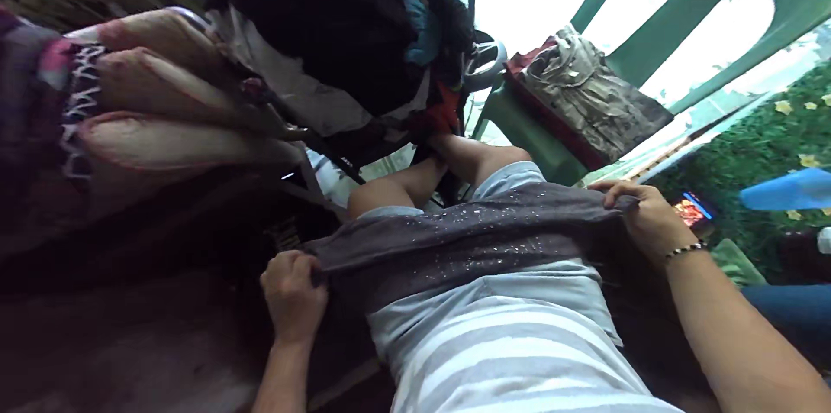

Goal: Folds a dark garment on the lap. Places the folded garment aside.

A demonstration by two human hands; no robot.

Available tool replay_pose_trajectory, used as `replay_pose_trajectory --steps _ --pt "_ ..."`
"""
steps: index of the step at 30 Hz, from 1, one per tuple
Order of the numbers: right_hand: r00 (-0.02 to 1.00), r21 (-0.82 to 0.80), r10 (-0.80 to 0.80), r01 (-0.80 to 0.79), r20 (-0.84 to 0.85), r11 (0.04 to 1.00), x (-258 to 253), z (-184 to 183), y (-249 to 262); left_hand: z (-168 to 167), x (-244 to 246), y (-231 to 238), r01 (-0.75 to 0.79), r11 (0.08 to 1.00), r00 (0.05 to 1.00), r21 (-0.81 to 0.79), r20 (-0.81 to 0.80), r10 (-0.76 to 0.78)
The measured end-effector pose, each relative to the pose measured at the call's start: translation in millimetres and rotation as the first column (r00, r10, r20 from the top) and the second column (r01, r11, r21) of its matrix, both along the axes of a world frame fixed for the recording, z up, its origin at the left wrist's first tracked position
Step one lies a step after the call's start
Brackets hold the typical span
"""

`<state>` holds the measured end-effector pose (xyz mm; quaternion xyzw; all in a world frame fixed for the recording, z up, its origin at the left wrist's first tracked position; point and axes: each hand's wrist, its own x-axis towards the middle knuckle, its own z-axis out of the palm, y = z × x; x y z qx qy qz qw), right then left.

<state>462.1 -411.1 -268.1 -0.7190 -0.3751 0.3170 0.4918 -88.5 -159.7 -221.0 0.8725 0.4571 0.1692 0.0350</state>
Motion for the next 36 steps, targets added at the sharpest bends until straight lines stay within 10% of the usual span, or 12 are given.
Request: replay_pose_trajectory --steps 6,10,15,22,30,36 --pt "0.977 -0.275 0.054 0.005 0.206 0.961 -5.4 8.8 1.5 -25.9 -23.2 -3.0 -0.069 0.868 0.988 -0.491 0.085 0.126" --pt "1.0 -0.102 -0.017 0.017 -0.003 0.995 -20.9 28.3 8.1 -36.0 -25.5 -11.2 0.002 0.658 0.639 -0.753 0.508 0.578" --pt "0.997 0.013 -0.015 0.014 0.075 1.0 -21.2 40.8 17.7 -29.9 -7.0 8.6 -0.016 0.38 0.486 -0.925 0.325 0.811" --pt "0.962 -0.118 0.106 -0.078 0.252 0.99 -81.5 31.6 54.4 -23.5 2.0 32.8 -0.124 0.369 0.585 -0.921 0.232 0.777" --pt "0.83 -0.209 0.189 -0.09 0.524 0.974 -116.5 -9.8 65.4 17.8 3.1 46.8 -0.012 0.71 0.517 -0.704 0.604 0.607" --pt "0.833 -0.209 0.182 -0.081 0.523 0.974 -115.4 -12.0 64.0 21.6 15.3 39.1 -0.146 0.609 0.505 -0.78 0.471 0.724"
